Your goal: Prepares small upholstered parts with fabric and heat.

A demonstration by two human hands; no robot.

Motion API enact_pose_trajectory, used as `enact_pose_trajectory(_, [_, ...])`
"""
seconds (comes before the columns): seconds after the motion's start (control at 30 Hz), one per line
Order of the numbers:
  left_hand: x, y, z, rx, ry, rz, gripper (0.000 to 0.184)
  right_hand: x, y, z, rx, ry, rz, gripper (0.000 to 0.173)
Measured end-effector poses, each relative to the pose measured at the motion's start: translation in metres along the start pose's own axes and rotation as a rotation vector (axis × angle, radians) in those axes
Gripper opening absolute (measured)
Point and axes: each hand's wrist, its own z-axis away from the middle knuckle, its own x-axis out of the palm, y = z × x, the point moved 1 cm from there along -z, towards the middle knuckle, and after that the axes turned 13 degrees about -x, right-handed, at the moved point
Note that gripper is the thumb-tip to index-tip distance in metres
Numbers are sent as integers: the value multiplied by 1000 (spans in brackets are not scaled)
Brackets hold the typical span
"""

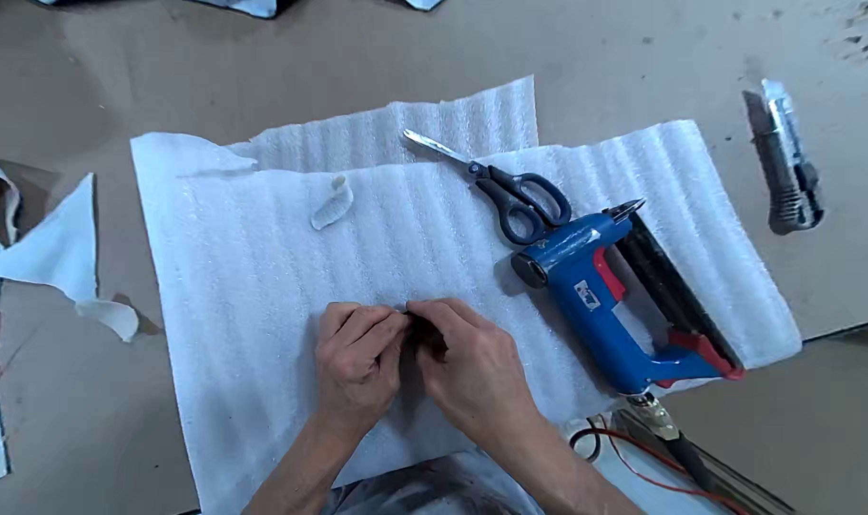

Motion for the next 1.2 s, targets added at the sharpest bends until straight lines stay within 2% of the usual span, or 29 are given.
enact_pose_trajectory(0.1, [0, 0, 4, -15, -1, -9, 14, -15, 6, 1, -50, -22, 75, 29])
enact_pose_trajectory(0.2, [-1, 1, 2, -58, -11, -4, 15, -22, 25, 3, -11, -75, -36, 34])
enact_pose_trajectory(0.3, [0, 2, 1, -67, -18, -12, 16, -16, 30, 1, -69, -85, -56, 32])
enact_pose_trajectory(0.43, [-1, 2, 1, -81, -25, -5, 17, -4, 31, 0, -208, 0, -44, 25])
enact_pose_trajectory(0.57, [-2, 6, -3, -164, -45, 38, 14, 1, 30, 0, -297, 63, -5, 22])
enact_pose_trajectory(0.67, [-1, 10, -6, -238, -35, 28, 13, -2, 27, -3, -262, 40, 9, 21])
enact_pose_trajectory(0.77, [-4, 13, -12, -297, -77, -8, 20, -2, 25, -6, -203, 13, 2, 19])
enact_pose_trajectory(0.9, [-9, 22, -19, -438, -172, -44, 12, -12, 22, -11, -115, -58, -49, 18])
enact_pose_trajectory(0.93, [-10, 24, -20, -472, -192, -34, 11, -24, 20, -8, -91, -49, -60, 18])
enact_pose_trajectory(1.0, [-10, 24, -24, -503, -223, -13, 9, -61, 21, 5, -52, 120, 45, 19])
enact_pose_trajectory(1.03, [-10, 24, -25, -507, -235, -14, 8, -82, 25, 16, -13, 200, 178, 25])
enact_pose_trajectory(1.07, [-11, 25, -25, -510, -252, -24, 8, -101, 31, 27, 60, 200, 324, 37])
enact_pose_trajectory(1.13, [-13, 27, -27, -515, -279, -57, 8, -123, 45, 44, 263, 31, 502, 72])
enact_pose_trajectory(1.2, [-14, 30, -27, -522, -287, -108, 8, -126, 65, 53, 374, -125, 528, 93])
